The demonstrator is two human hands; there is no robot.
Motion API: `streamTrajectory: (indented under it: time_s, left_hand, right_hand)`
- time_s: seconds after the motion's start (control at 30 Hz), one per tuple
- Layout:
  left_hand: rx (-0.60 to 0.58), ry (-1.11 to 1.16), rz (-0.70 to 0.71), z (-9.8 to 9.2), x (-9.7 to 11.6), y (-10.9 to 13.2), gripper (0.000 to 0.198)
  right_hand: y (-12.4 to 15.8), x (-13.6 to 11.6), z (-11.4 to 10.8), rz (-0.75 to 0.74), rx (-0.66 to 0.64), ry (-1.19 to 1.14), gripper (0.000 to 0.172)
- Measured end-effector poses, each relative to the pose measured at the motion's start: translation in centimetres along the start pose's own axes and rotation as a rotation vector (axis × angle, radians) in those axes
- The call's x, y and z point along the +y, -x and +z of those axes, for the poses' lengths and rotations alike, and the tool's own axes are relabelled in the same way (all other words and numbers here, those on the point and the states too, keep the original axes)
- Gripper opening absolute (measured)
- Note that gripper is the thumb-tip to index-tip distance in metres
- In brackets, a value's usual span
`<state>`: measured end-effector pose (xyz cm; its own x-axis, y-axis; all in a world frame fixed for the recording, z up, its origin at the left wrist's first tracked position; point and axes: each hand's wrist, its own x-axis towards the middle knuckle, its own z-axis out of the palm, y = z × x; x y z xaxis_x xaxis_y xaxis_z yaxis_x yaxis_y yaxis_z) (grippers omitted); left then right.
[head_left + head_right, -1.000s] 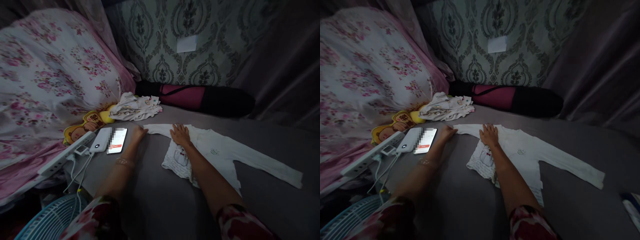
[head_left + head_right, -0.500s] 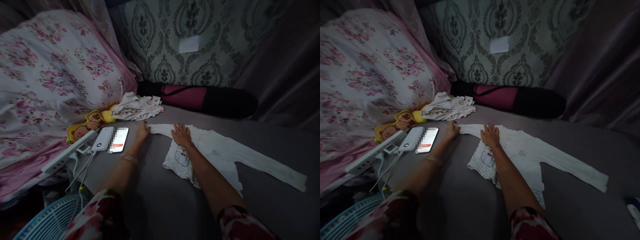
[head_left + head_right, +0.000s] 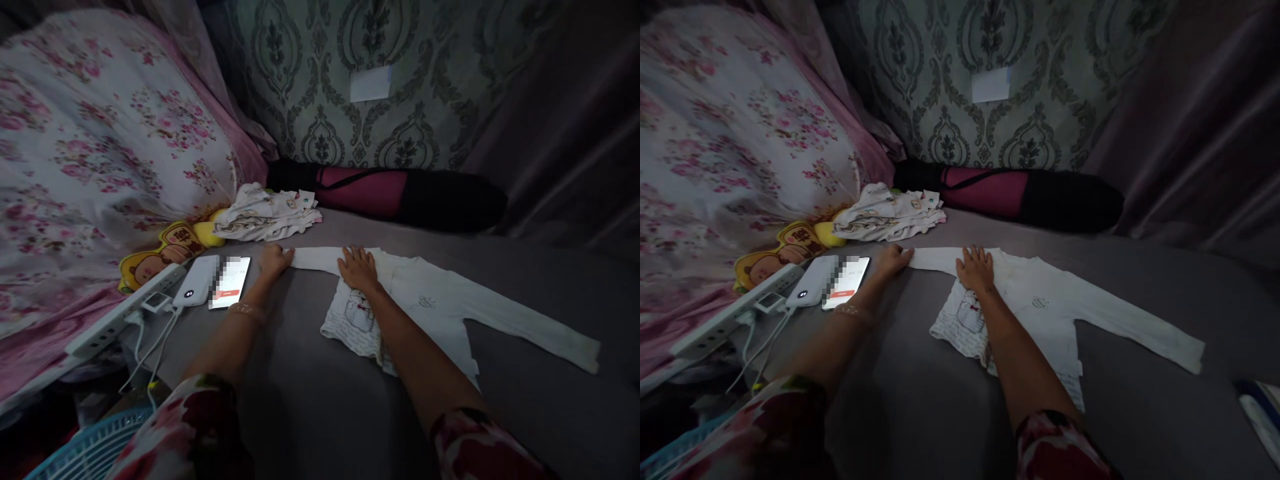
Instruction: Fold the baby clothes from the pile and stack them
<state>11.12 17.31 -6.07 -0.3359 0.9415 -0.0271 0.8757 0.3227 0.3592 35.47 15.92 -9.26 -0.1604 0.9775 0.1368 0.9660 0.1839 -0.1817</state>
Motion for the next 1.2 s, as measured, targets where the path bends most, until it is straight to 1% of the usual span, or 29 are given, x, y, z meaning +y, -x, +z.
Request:
streamTrajectory:
  time_s: [0.07, 0.13, 0.2, 0.27, 0.33, 0.4, 0.47, 0.57, 0.7, 0.73, 0.77, 0.83, 0.87, 0.9, 0.93, 0.97, 1.03, 1.07, 1.1, 1.13, 1.2]
  left_hand:
    - [-0.003, -0.024, -0.047, 0.1, 0.4, -0.2, 0.054]
    - [-0.006, -0.028, -0.045, 0.4, 0.7, -0.3, 0.051]
    - [0.015, 0.011, 0.009, 0.8, 0.8, -0.3, 0.042]
    - [0.088, 0.057, 0.1, 1.1, 0.7, -0.1, 0.036]
    - [0.158, 0.06, 0.173, 1.2, 0.6, 0.3, 0.034]
    - [0.164, 0.004, 0.212, 1.2, 0.6, 0.7, 0.034]
    - [0.131, -0.07, 0.233, 1.1, 0.6, 0.9, 0.035]
    - [0.111, -0.126, 0.218, 1.1, 0.4, 0.5, 0.037]
    - [0.09, -0.098, 0.124, 1.4, 0.2, 0.0, 0.039]
    - [0.101, -0.098, 0.11, 1.4, 0.3, 0.1, 0.04]
    - [0.131, -0.109, 0.104, 1.3, 0.5, 0.3, 0.041]
    - [0.241, -0.152, 0.123, 1.0, 1.2, 1.0, 0.042]
    - [0.301, -0.17, 0.154, 0.8, 1.7, 1.5, 0.043]
    - [0.334, -0.178, 0.211, 0.8, 2.2, 2.0, 0.043]
    - [0.327, -0.177, 0.293, 0.8, 2.8, 2.6, 0.042]
    - [0.281, -0.169, 0.398, 1.0, 3.5, 3.1, 0.043]
    - [0.138, -0.159, 0.601, 1.9, 4.6, 4.0, 0.045]
    - [0.067, -0.163, 0.669, 2.5, 5.0, 4.3, 0.047]
    - [0.01, -0.173, 0.705, 3.2, 5.3, 4.5, 0.049]
    - [-0.027, -0.185, 0.711, 3.9, 5.5, 4.7, 0.052]
    - [-0.075, -0.204, 0.7, 5.2, 5.5, 4.8, 0.056]
  right_hand:
    - [0.0, 0.0, 0.0, -0.002, 0.004, -0.004, 0.055]
    - [0.1, 0.0, 0.0, -0.01, 0.022, -0.004, 0.055]
    - [0.1, -0.1, 0.0, -0.008, 0.022, -0.004, 0.054]
    - [0.1, -0.1, -0.1, -0.003, 0.019, -0.009, 0.054]
    - [0.2, -0.2, -0.1, 0.003, 0.026, -0.02, 0.053]
    - [0.2, -0.2, -0.1, 0.012, 0.045, -0.029, 0.053]
    - [0.3, -0.3, -0.2, 0.018, 0.053, -0.036, 0.053]
    - [0.4, -0.3, -0.1, 0.013, 0.053, -0.04, 0.053]
    - [0.4, -0.3, -0.2, 0.018, 0.032, -0.059, 0.053]
    - [0.3, -0.3, -0.3, 0.019, 0.014, -0.072, 0.053]
    - [0.2, -0.2, -0.6, 0.016, -0.013, -0.09, 0.054]
    - [-0.1, 0.2, -1.5, 0.003, -0.108, -0.156, 0.058]
    - [-0.2, 0.5, -1.9, 0.0, -0.158, -0.199, 0.061]
    - [-0.2, 1.0, -2.4, -0.002, -0.188, -0.236, 0.063]
    - [-0.2, 1.4, -2.8, -0.003, -0.194, -0.258, 0.064]
    - [-0.1, 1.9, -3.0, -0.006, -0.179, -0.259, 0.063]
    - [0.4, 2.7, -3.1, -0.003, -0.121, -0.205, 0.062]
    - [0.7, 3.0, -2.9, 0.003, -0.102, -0.166, 0.062]
    - [1.1, 3.3, -2.5, 0.01, -0.094, -0.131, 0.062]
    - [1.4, 3.4, -2.2, 0.02, -0.093, -0.103, 0.062]
    - [1.8, 3.5, -1.4, 0.03, -0.086, -0.07, 0.063]
